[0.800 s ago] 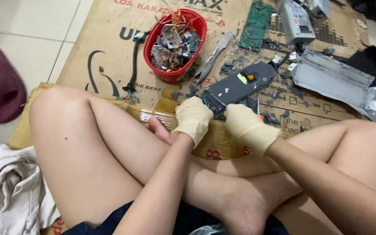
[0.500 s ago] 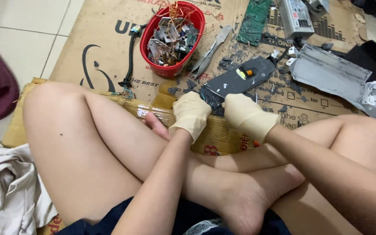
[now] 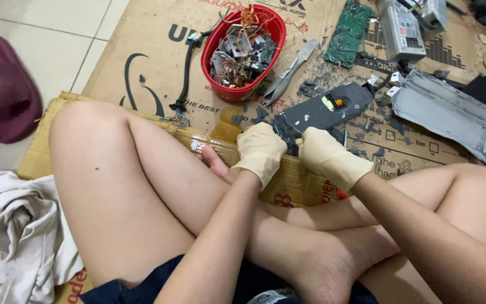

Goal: A person wearing gloves uses a small tool to disassemble an electronic component while sitting on the floor.

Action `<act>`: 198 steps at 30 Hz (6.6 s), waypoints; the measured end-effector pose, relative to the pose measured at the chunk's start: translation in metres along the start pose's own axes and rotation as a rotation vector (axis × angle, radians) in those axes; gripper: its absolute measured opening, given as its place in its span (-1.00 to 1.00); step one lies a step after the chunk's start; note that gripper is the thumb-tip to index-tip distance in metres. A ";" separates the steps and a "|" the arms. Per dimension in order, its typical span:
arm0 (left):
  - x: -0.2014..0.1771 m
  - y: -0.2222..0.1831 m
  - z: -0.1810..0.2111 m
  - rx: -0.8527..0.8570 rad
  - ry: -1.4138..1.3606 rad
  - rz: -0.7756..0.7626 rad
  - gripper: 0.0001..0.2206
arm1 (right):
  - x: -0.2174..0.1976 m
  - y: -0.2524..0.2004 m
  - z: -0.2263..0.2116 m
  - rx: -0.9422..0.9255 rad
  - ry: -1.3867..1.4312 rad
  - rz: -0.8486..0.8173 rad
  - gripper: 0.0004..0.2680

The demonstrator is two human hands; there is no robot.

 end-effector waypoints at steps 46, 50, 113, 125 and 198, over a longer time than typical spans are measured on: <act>0.012 0.004 -0.005 0.050 0.327 -0.202 -0.50 | -0.034 -0.048 0.011 -0.009 0.115 0.171 -0.61; 0.026 0.009 -0.008 0.072 0.426 -0.277 -0.53 | -0.043 -0.046 0.000 -0.021 0.013 0.147 -0.61; 0.013 0.003 -0.005 0.001 0.290 -0.332 -0.65 | -0.015 -0.058 -0.002 0.033 0.013 0.082 -0.71; 0.021 0.008 -0.006 0.005 0.327 -0.326 -0.68 | 0.003 -0.025 -0.007 0.091 0.107 0.076 -0.68; 0.021 -0.005 0.030 0.142 0.383 -0.197 -0.46 | 0.023 -0.028 0.039 0.303 0.902 0.160 -0.68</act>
Point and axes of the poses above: each hand's wrist, its own y-axis towards the middle knuckle, its own x-axis out of the palm, z = x × y, the point moved 1 cm from there along y, towards the middle knuckle, and after that the axes turned 9 degrees about -y, right-handed, at the moved point
